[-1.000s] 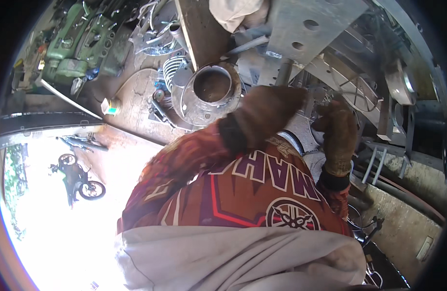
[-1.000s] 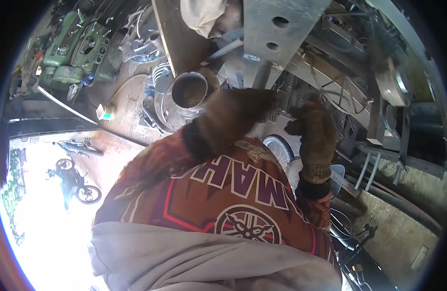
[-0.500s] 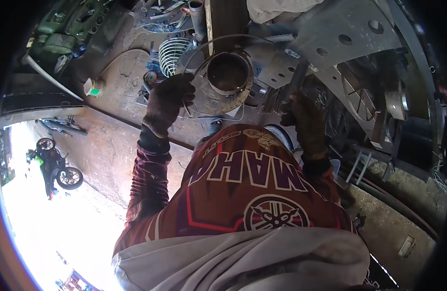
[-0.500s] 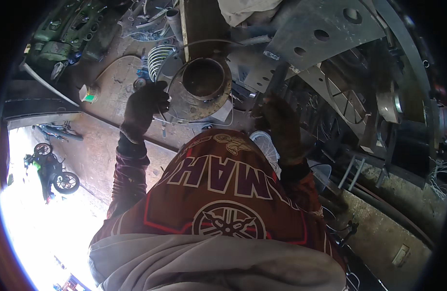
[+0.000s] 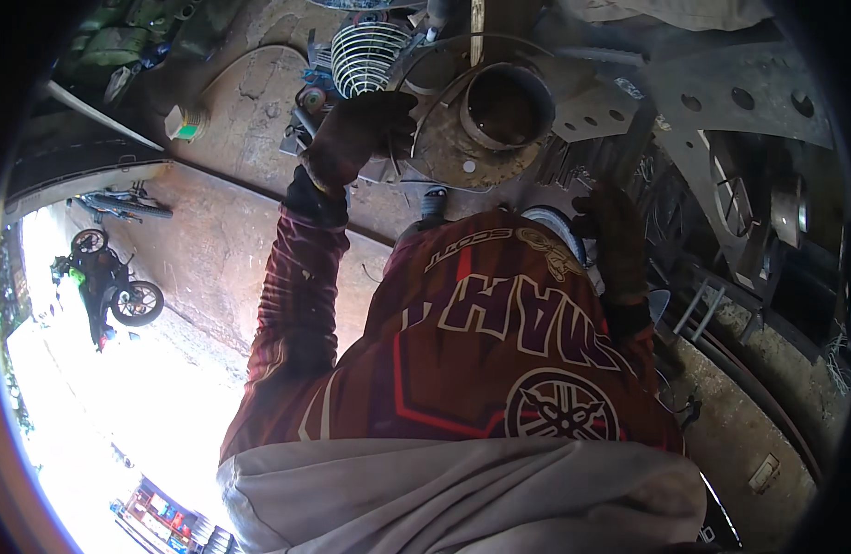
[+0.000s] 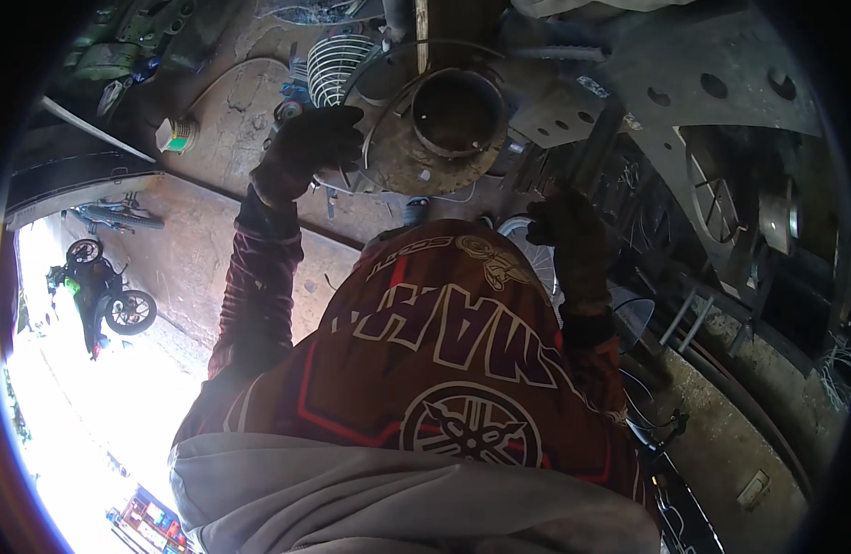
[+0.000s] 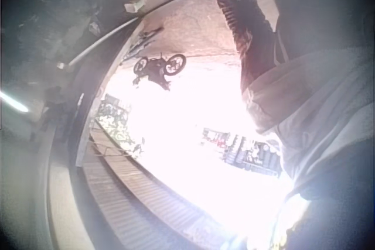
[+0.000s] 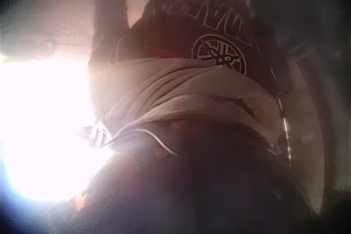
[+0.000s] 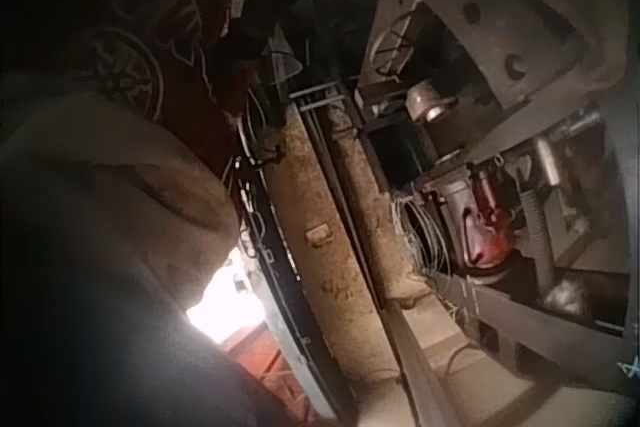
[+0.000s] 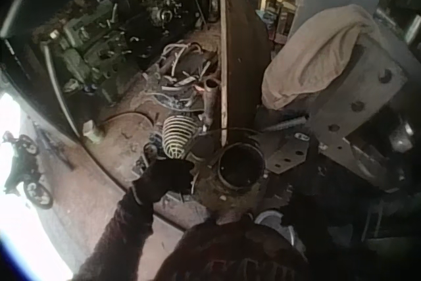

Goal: The person twists wires around a metal frame component using their gloved hands and a small screwdriver-like tool.

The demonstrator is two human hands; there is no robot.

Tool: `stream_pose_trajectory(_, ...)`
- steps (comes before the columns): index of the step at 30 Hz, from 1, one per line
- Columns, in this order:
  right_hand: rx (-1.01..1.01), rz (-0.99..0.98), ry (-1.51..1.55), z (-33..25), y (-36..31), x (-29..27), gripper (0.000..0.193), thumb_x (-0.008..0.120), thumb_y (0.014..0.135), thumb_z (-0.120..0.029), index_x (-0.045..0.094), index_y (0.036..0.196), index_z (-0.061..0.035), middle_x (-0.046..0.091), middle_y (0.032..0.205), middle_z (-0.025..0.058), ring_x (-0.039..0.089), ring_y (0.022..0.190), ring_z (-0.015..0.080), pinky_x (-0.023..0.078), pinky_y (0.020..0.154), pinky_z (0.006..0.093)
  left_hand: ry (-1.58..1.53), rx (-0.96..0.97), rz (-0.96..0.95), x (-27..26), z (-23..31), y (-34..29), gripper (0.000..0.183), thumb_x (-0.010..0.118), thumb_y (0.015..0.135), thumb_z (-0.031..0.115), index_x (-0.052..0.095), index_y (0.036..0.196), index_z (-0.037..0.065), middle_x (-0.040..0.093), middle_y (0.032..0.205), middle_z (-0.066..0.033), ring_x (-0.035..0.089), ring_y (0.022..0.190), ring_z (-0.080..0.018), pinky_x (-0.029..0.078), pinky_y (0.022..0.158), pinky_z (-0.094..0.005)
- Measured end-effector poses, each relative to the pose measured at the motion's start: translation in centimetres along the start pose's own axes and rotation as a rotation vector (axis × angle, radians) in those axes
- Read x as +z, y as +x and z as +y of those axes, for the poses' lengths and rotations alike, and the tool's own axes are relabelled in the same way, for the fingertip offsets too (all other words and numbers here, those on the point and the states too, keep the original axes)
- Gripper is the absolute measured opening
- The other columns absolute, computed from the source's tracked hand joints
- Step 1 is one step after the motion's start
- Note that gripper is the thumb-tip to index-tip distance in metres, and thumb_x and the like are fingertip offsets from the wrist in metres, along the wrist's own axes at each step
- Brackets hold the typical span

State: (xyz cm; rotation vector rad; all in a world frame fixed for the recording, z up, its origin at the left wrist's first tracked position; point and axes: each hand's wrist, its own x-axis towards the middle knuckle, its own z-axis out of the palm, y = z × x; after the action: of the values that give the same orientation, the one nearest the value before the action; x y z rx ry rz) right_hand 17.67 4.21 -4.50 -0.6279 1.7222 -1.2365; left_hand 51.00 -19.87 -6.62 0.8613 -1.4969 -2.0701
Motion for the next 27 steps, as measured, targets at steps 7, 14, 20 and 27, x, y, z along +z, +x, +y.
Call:
stream_pose_trajectory(7,0.022,0.043,-0.042,-0.9,-0.1,1.6,0.041,0.063,0.102,-0.031,0.061,0.128,0.0005,0.073,0.095,0.0106,0.070,0.074,0.0152,0.057,0.065,0.0281,0.203,0.085,-0.058,-1.8,-1.1,1.7,0.038,0.056,0.103,0.017,0.059,0.135,-0.003,0.072,0.107,-0.0141,0.073,0.094,-0.0225,0.061,0.082,-0.0361)
stream_pose_trajectory(14,0.049,0.025,0.058,1.0,0.6,2.1,0.045,0.063,0.102,-0.029,0.057,0.137,-0.0017,0.073,0.098,0.0115,0.069,0.075,0.0150,0.058,0.066,0.0289,1.025,0.381,0.029,-0.6,-0.6,1.7,0.033,0.055,0.100,0.010,0.063,0.131,0.001,0.072,0.116,-0.0123,0.072,0.099,-0.0224,0.059,0.085,-0.0330)
stream_pose_trajectory(20,0.049,0.028,0.167,1.7,-0.2,2.5,0.043,0.061,0.104,-0.030,0.057,0.137,-0.0027,0.072,0.100,0.0092,0.069,0.079,0.0139,0.057,0.068,0.0275,1.336,0.477,0.093,1.0,-1.4,2.5,0.032,0.054,0.100,0.010,0.065,0.129,0.002,0.070,0.120,-0.0137,0.069,0.104,-0.0294,0.056,0.092,-0.0366)
stream_pose_trajectory(27,0.065,0.062,0.434,4.3,-1.7,2.3,0.025,0.067,0.095,-0.014,0.062,0.117,-0.0031,0.067,0.096,0.0056,0.065,0.078,0.0137,0.056,0.069,0.0274,1.372,0.498,-0.071,0.2,-0.9,3.2,0.030,0.056,0.099,0.007,0.067,0.126,0.003,0.071,0.120,-0.0164,0.069,0.108,-0.0307,0.056,0.095,-0.0385)
